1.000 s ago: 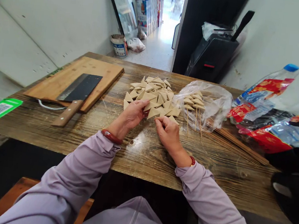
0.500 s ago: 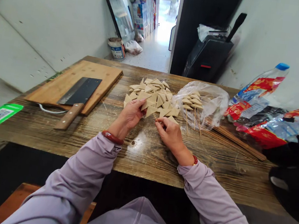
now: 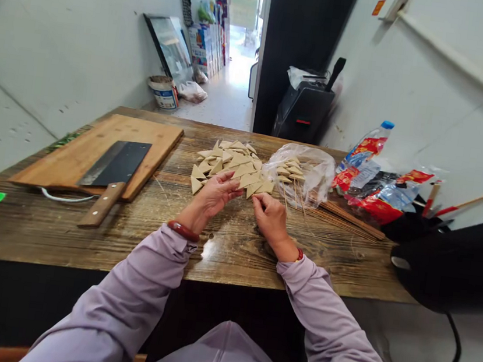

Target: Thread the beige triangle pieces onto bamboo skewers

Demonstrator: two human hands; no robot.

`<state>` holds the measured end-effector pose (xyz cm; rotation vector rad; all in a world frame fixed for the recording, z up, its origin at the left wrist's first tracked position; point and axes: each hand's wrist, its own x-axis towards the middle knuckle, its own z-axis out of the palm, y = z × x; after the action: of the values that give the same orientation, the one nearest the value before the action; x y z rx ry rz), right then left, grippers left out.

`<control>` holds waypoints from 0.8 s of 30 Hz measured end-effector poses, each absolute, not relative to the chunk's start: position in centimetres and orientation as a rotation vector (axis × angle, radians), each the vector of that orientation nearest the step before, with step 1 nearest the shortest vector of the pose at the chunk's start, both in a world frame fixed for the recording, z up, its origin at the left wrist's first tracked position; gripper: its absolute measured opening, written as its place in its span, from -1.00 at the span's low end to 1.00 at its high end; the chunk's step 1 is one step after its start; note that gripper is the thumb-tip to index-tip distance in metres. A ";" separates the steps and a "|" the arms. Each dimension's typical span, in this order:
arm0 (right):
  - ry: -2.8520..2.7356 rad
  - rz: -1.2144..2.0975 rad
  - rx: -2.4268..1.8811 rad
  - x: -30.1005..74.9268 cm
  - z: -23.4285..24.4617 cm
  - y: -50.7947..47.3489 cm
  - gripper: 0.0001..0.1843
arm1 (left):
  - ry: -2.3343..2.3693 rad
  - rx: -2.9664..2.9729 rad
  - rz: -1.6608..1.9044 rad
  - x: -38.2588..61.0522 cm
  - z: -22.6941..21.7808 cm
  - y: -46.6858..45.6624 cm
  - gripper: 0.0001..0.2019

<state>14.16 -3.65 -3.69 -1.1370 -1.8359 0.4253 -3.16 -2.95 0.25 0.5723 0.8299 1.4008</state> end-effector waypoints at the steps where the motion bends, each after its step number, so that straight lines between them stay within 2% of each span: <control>1: -1.847 0.385 -1.143 14.1 -3.8 -3.7 -0.70 | 0.833 0.580 1.397 -3.1 0.3 -3.0 -0.53; 6: -1.867 0.355 -1.209 14.1 -3.4 -3.9 -0.70 | 0.870 0.663 1.353 -3.3 0.8 -3.0 -0.55; 14: -1.632 0.541 -1.360 21.8 -1.1 -3.0 -0.70 | 0.969 0.733 1.361 -3.9 1.1 -2.5 -0.77; 19: -1.361 0.802 -1.507 25.8 -0.9 -1.5 -0.70 | 0.947 0.741 1.363 -4.1 1.2 -2.5 -0.75; 24: -1.320 0.914 -1.516 24.7 -1.2 1.9 -0.71 | 0.979 0.723 1.370 -4.3 1.3 -2.4 -0.74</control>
<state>24.69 1.93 -1.25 -1.5162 -1.3202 0.9143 -4.32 -2.38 1.33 0.7233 0.9788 1.3703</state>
